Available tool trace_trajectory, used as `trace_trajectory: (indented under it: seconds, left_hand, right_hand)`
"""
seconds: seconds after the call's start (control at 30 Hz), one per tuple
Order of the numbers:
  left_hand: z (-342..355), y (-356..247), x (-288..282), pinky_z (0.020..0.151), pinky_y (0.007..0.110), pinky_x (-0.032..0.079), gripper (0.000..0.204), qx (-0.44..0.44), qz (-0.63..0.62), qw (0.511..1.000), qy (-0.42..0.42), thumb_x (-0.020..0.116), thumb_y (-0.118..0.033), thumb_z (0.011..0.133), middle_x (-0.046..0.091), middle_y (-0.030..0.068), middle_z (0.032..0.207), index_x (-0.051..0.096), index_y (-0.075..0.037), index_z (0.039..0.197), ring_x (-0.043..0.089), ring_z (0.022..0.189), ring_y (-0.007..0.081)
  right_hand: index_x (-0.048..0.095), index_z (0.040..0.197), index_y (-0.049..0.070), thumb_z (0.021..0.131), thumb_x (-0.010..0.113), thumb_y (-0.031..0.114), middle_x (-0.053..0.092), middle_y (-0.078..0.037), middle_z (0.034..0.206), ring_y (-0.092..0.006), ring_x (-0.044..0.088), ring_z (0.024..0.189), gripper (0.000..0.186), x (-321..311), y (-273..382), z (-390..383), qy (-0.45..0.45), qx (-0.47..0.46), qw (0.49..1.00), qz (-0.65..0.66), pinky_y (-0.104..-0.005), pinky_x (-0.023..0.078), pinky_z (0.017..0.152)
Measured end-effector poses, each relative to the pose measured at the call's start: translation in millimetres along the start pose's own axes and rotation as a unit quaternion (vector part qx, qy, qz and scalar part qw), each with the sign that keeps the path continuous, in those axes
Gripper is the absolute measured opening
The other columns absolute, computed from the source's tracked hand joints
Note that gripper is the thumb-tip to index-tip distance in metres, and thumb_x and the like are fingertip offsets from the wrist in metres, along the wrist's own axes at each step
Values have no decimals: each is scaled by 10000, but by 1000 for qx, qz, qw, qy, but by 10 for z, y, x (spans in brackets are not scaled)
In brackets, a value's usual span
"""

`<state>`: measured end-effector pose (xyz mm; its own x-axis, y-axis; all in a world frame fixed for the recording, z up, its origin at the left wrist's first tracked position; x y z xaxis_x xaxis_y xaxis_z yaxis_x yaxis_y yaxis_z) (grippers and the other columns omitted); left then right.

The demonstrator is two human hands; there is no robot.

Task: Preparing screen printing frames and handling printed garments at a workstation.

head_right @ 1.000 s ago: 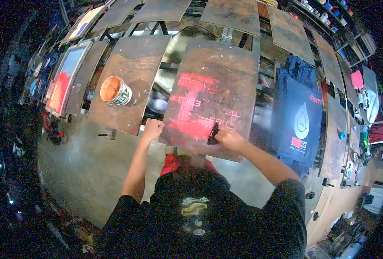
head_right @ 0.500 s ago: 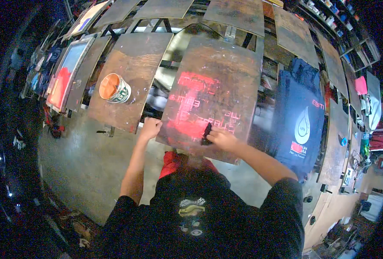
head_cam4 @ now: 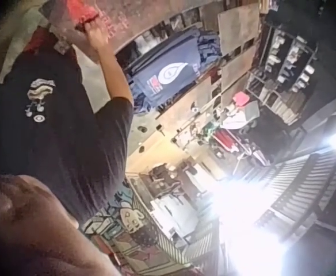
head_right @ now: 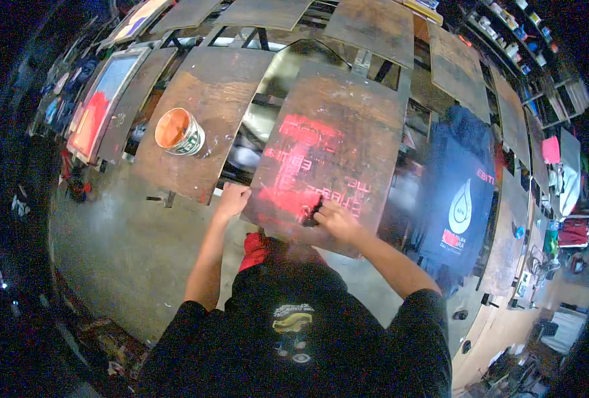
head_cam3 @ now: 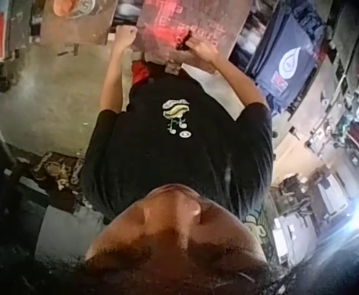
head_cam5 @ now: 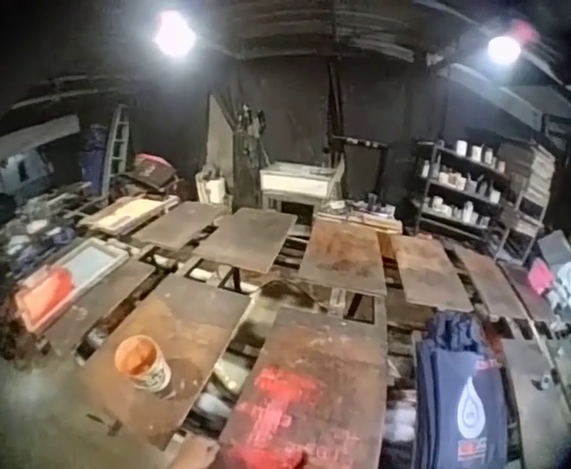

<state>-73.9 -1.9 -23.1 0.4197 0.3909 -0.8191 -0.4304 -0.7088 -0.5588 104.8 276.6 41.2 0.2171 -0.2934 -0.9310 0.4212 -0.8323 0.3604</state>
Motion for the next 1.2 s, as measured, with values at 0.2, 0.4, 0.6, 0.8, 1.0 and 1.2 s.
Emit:
trace_trajectory:
  seconds: [0.2, 0.4, 0.6, 0.8, 1.0, 1.2]
  left_hand:
    - [49, -71, -42, 779, 531, 431, 236, 24, -4, 1000, -12, 582, -233, 847, 657, 192, 781, 682, -43, 748, 573, 798, 455]
    - [-45, -107, -98, 769, 487, 403, 268, 22, -10, 1000, 7, 544, -236, 872, 625, 194, 755, 633, -26, 731, 596, 768, 397]
    - [-20, -150, -9, 765, 487, 413, 244, 30, 3, 997, -64, 561, -218, 848, 651, 182, 759, 669, -45, 714, 585, 781, 422]
    - [-9, -94, -8, 809, 496, 461, 236, -41, 55, 997, -23, 566, -254, 850, 690, 141, 883, 722, -84, 800, 561, 883, 417]
    - [20, -266, 58, 793, 516, 476, 246, -63, 78, 994, -30, 574, -248, 846, 684, 151, 887, 711, -48, 801, 548, 915, 413]
    - [24, -574, -68, 789, 507, 465, 246, -122, 139, 982, -24, 563, -214, 828, 681, 161, 860, 696, -12, 780, 537, 974, 399]
  right_hand:
    - [581, 999, 67, 745, 588, 121, 586, -95, 1000, -285, 543, 1041, 261, 84, 125, 829, -157, -59, 985, -35, -400, 451, 940]
    - [599, 1032, 65, 709, 661, 145, 595, -98, 1001, -295, 546, 1030, 339, 89, -52, -13, -66, -65, 996, -18, -395, 462, 909]
    - [589, 965, 76, 711, 610, 128, 570, -100, 934, -277, 542, 955, 260, 114, 4, 291, -112, -71, 990, -48, -380, 461, 879]
    - [581, 939, 85, 723, 590, 120, 570, -89, 936, -268, 548, 972, 219, 65, 207, 505, -153, -50, 986, -37, -370, 464, 860]
    - [555, 913, 95, 739, 561, 146, 572, -81, 964, -257, 558, 1038, 181, 153, -131, -194, -56, -35, 997, -34, -374, 465, 925]
    - [606, 945, 81, 715, 616, 125, 600, -75, 939, -261, 568, 979, 234, 122, 91, 564, -161, -101, 981, -46, -362, 481, 864]
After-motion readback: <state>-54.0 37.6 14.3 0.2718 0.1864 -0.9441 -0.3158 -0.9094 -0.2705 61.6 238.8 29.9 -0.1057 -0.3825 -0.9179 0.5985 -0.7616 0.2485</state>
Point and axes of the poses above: each hand's wrist, its own z-axis towards the middle knuckle, its own x-axis out of the palm, y = z × x, the point moved 3 cm from there along z, towards the middle knuckle
